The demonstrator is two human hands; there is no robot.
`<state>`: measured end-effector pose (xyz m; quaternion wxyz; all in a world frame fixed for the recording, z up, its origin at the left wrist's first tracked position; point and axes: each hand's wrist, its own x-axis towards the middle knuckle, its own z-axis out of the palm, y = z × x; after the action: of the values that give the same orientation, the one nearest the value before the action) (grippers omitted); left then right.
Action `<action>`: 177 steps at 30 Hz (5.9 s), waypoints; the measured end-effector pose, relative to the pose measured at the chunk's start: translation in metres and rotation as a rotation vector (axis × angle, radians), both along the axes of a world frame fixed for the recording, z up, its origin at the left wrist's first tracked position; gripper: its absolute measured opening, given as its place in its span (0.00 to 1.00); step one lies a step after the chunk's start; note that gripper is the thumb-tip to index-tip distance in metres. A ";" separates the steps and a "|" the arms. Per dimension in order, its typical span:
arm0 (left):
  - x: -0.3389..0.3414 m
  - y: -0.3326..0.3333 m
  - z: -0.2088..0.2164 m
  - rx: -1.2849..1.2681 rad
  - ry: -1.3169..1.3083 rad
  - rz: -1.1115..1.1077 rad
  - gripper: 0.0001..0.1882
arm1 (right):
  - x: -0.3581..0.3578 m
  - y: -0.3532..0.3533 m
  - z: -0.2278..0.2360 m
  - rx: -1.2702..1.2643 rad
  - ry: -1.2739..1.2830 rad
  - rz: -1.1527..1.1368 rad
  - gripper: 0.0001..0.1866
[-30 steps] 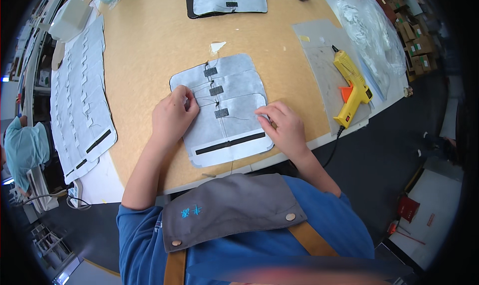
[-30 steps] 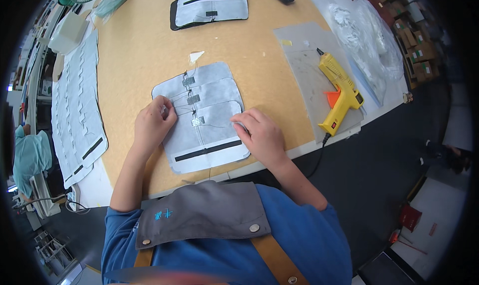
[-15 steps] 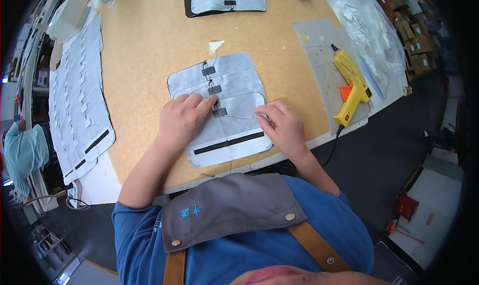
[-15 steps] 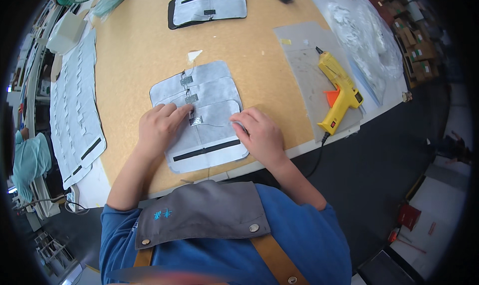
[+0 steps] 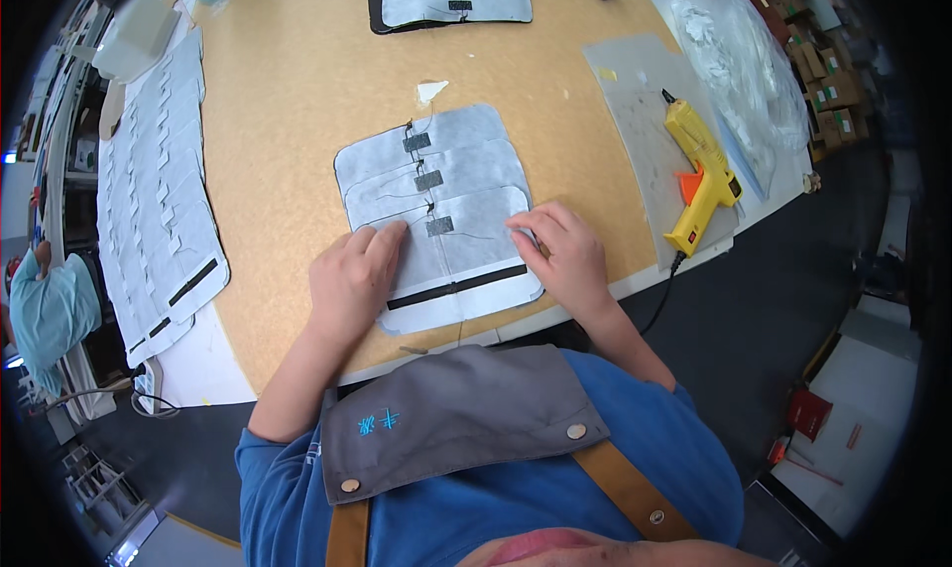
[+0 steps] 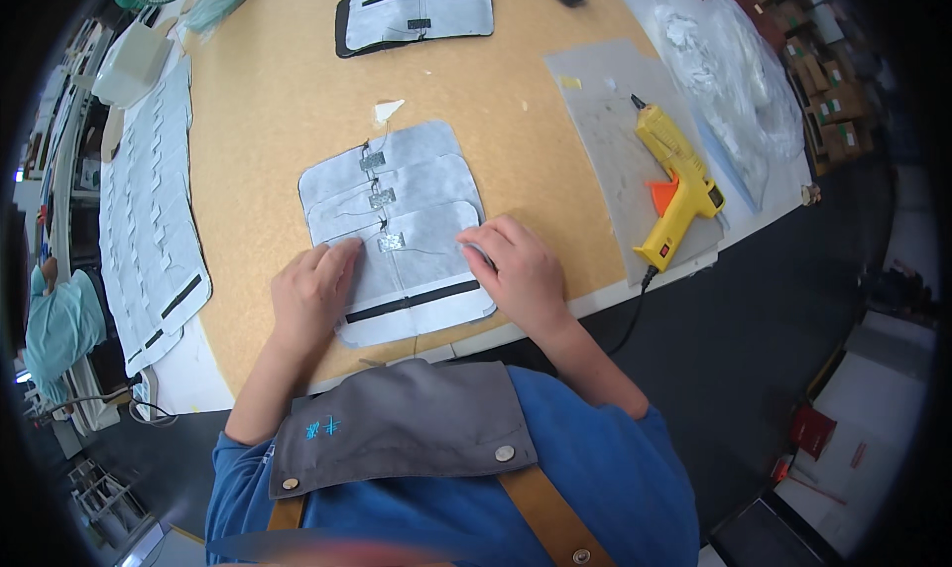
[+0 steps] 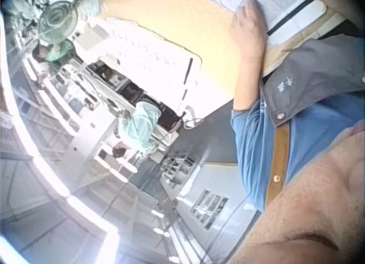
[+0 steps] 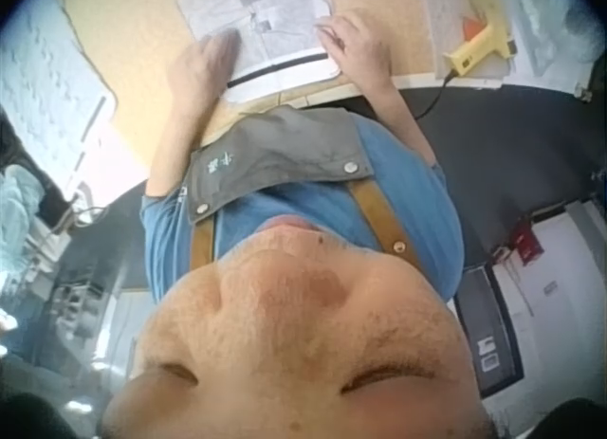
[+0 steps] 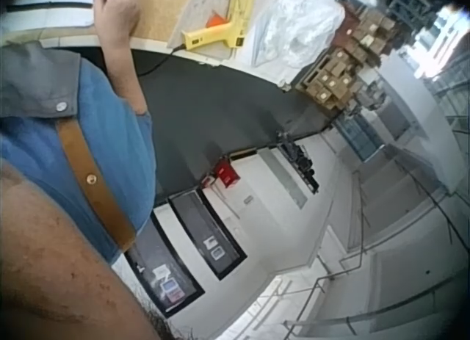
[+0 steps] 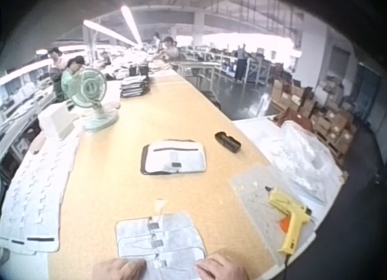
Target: Using a hot glue gun and adhesive strips to assemble components of a leather or fabric pouch.
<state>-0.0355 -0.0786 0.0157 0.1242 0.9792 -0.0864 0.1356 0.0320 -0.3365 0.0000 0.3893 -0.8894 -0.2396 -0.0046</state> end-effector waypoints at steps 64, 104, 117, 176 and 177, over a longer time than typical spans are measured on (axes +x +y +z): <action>-0.010 0.027 0.026 -2.298 0.255 0.119 0.09 | 0.020 -0.098 0.056 1.414 0.354 -0.471 0.17; -0.024 -0.067 0.025 -2.435 0.890 0.105 0.12 | -0.057 0.001 0.068 0.000 -0.734 0.369 0.14; -0.050 -0.086 0.003 -2.521 1.029 -0.137 0.16 | -0.075 -0.002 0.059 0.192 -0.636 0.272 0.09; -0.076 -0.085 -0.002 -1.995 0.542 0.068 0.07 | -0.078 0.004 0.031 0.744 0.392 0.021 0.07; -0.077 -0.085 -0.001 -1.823 0.506 0.055 0.07 | -0.081 0.005 0.038 0.647 0.278 0.059 0.08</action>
<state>-0.1124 -0.1634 0.0145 0.8533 0.5068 0.1055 -0.0627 -0.0487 -0.3314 0.0376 0.6800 -0.7047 -0.1958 0.0521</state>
